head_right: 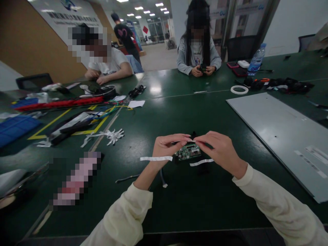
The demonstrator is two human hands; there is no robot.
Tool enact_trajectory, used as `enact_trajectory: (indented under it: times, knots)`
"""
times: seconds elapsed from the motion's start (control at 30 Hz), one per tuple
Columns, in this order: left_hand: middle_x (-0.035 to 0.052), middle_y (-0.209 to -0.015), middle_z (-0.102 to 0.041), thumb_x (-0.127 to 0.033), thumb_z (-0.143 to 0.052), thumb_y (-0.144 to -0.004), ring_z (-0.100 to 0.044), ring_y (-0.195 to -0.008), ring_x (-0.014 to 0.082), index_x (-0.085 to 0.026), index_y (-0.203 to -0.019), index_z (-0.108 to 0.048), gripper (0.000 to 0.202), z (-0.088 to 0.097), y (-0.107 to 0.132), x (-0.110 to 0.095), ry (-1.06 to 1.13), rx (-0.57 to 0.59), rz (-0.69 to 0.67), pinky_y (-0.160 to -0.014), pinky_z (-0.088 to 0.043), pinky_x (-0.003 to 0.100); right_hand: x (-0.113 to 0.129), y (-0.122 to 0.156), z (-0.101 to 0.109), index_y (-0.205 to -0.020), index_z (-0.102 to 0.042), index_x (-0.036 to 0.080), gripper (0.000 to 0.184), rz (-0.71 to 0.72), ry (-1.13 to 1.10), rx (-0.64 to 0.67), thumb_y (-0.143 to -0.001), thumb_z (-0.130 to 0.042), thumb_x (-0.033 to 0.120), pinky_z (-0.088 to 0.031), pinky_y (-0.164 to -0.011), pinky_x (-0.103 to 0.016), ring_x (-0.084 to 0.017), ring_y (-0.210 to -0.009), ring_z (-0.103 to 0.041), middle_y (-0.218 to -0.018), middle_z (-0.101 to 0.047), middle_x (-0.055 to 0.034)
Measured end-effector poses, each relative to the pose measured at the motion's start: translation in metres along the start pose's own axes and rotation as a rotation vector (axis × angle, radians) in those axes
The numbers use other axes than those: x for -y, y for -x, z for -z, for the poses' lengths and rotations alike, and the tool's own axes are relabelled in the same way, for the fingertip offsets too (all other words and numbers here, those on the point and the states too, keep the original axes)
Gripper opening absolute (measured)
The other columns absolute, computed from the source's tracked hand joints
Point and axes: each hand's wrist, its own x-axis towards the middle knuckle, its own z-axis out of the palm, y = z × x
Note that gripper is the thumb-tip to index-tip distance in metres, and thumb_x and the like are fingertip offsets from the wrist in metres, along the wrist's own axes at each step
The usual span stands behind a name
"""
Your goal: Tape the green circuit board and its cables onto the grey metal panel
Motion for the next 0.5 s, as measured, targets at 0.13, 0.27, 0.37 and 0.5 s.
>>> enact_trajectory:
  times: [0.13, 0.27, 0.37, 0.5]
  knots:
    - [0.0039, -0.093, -0.074, -0.019, -0.066, -0.081, -0.067, -0.095, 0.0193, -0.021, -0.086, -0.074, 0.01, -0.0015, 0.0004, 0.001, -0.05, -0.002, -0.093, -0.091, -0.053, 0.04, -0.0003, 0.0043, 0.002, -0.108, -0.064, 0.021, 0.023, 0.089, 0.079, -0.05, -0.086, -0.059, 0.015, -0.053, -0.077, -0.033, -0.016, -0.086, -0.065, -0.098, -0.07, -0.0037]
    - [0.0038, -0.088, -0.074, -0.019, -0.067, -0.08, -0.067, -0.092, 0.0194, -0.022, -0.083, -0.074, 0.008, -0.0026, 0.0006, 0.0017, -0.098, -0.02, -0.178, -0.088, -0.055, 0.04, 0.0009, 0.007, 0.0051, -0.111, -0.065, 0.023, 0.029, 0.143, 0.128, -0.089, -0.084, -0.061, 0.013, -0.054, -0.079, -0.034, -0.018, -0.088, -0.066, -0.101, -0.07, -0.0038]
    - [0.0037, -0.087, -0.073, -0.017, -0.066, -0.08, -0.067, -0.091, 0.0187, -0.021, -0.083, -0.074, 0.009, -0.0029, 0.0009, 0.0008, -0.13, -0.038, -0.208, -0.086, -0.055, 0.039, 0.0016, 0.0079, 0.0062, -0.11, -0.065, 0.022, 0.029, 0.172, 0.158, -0.09, -0.083, -0.061, 0.011, -0.054, -0.079, -0.034, -0.018, -0.089, -0.066, -0.101, -0.07, -0.004]
    - [0.0047, -0.09, -0.072, -0.017, -0.067, -0.079, -0.066, -0.091, 0.0178, -0.02, -0.086, -0.073, 0.009, -0.003, 0.0019, -0.0003, -0.156, -0.055, -0.188, -0.087, -0.054, 0.036, 0.0029, 0.0078, 0.0033, -0.106, -0.066, 0.02, 0.025, 0.152, 0.149, -0.078, -0.083, -0.061, 0.011, -0.053, -0.079, -0.033, -0.017, -0.086, -0.066, -0.099, -0.071, -0.0046]
